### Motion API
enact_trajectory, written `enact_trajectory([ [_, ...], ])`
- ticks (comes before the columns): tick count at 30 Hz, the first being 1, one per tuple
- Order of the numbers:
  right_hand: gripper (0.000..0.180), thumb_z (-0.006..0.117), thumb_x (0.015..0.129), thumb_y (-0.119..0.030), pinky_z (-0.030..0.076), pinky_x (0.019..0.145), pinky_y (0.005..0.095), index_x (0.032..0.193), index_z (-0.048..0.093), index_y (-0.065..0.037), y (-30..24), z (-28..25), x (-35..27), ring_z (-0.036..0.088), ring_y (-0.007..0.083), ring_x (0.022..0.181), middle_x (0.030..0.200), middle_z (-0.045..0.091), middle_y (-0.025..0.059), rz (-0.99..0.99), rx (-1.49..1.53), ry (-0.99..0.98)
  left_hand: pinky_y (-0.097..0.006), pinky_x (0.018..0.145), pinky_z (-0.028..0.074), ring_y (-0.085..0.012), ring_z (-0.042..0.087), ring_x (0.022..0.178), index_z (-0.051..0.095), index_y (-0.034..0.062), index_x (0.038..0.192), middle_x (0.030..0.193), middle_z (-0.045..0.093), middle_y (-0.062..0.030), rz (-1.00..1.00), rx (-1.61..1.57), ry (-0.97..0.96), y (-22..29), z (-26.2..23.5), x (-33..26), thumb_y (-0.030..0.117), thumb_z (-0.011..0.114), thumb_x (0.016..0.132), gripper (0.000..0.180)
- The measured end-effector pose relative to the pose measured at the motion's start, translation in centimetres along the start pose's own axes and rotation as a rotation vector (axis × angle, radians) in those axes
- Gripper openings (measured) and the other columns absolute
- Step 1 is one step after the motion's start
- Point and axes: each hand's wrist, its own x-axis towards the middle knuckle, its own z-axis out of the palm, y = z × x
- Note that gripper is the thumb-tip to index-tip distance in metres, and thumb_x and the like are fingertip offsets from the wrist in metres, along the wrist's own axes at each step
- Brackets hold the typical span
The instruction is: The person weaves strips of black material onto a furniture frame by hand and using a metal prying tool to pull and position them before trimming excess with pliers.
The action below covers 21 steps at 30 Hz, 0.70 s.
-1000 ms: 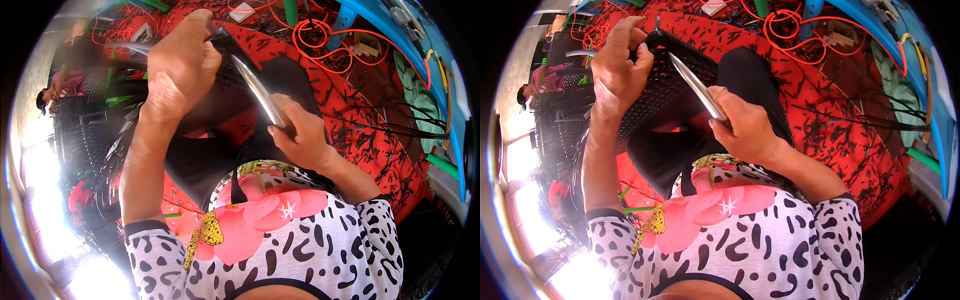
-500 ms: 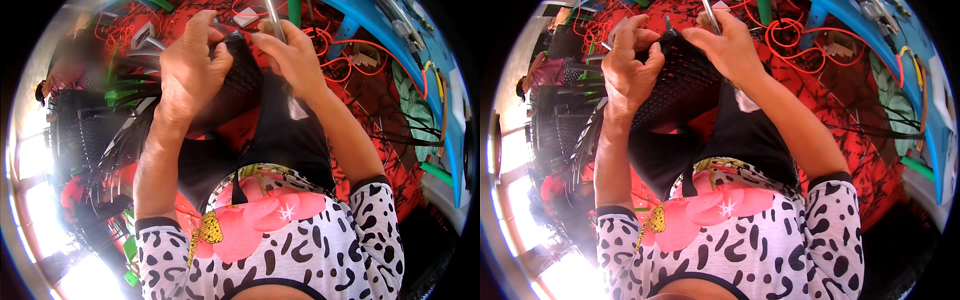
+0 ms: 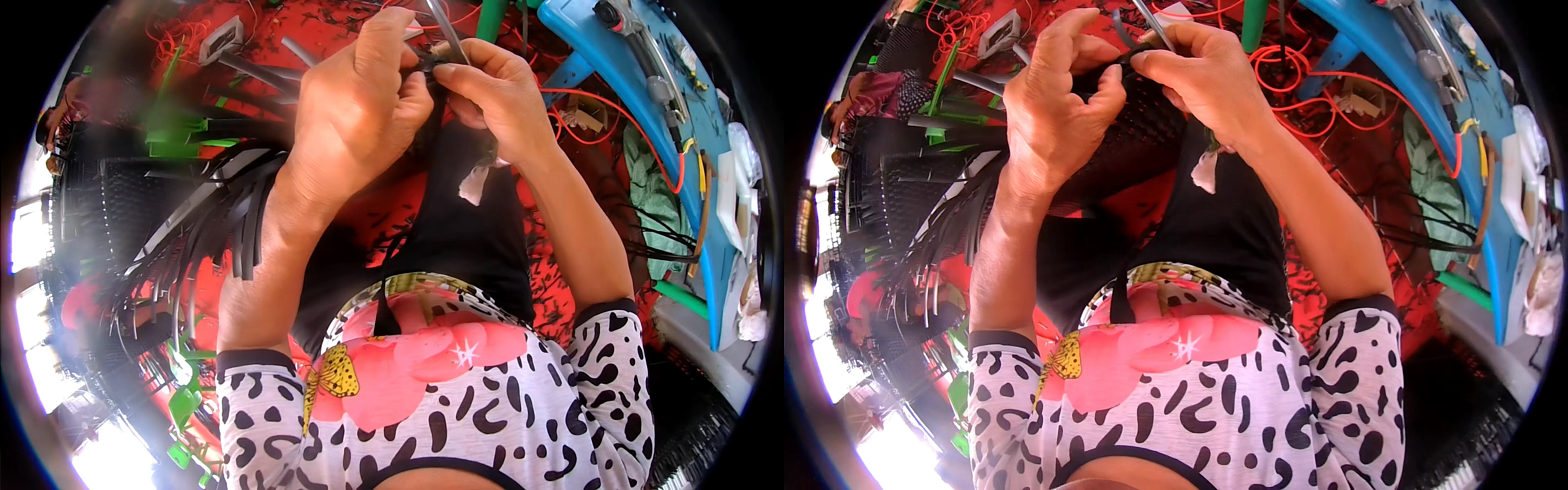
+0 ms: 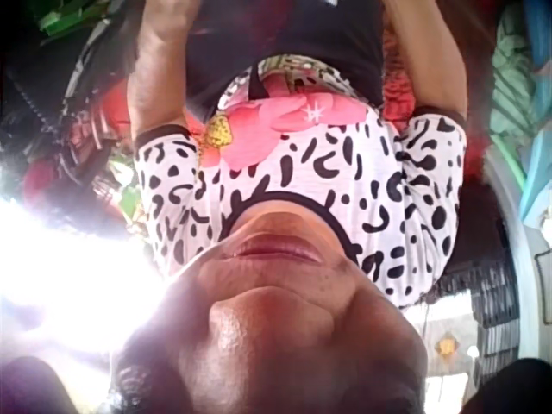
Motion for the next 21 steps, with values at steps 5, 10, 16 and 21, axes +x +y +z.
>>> enact_trajectory([
  [5,0.012,0.066,0.079,-0.010,0.029,0.043,0.0195,0.085,0.061,0.000,-0.3,0.2,-0.1,0.043,0.0031,0.048,0.059,0.050,-0.0038,-0.019,-0.095,0.027,-0.036,0.057,0.051,-0.0338,0.062,0.067,0.045,-0.0025,0.117,0.080,0.059,-0.0161,0.038,-0.038,0.036,0.2,-0.4,-0.1,-0.004,0.064,0.068,0.053],
  [10,0.011,0.066,0.079,-0.010,0.030,0.043,0.0191,0.082,0.060,-0.001,-0.5,0.8,-0.1,0.043,0.0027,0.048,0.059,0.050,-0.0033,-0.009,-0.141,0.041,-0.038,0.056,0.050,-0.0313,0.061,0.064,0.051,0.0004,0.110,0.072,0.060,-0.0112,0.042,-0.038,0.110,-0.6,0.2,-0.7,-0.002,0.064,0.068,0.044],
  [16,0.010,0.066,0.078,-0.009,0.029,0.043,0.0188,0.079,0.060,-0.001,-0.4,1.5,0.2,0.042,0.0015,0.049,0.059,0.051,-0.0038,0.004,-0.156,0.045,-0.027,0.070,0.054,-0.0183,0.068,0.077,0.053,0.0025,0.112,0.086,0.066,-0.0082,-0.087,-0.024,0.082,-0.8,-0.5,-1.2,-0.005,0.068,0.068,0.048],
  [21,0.010,0.067,0.078,-0.008,0.029,0.043,0.0182,0.078,0.060,-0.002,-0.1,1.6,0.3,0.042,0.0006,0.050,0.060,0.051,-0.0047,-0.032,-0.181,0.051,-0.027,0.072,0.053,-0.0189,0.068,0.078,0.058,0.0020,0.106,0.086,0.067,-0.0088,-0.231,-0.064,0.016,-0.6,-1.2,-1.1,-0.002,0.070,0.067,0.040],
])
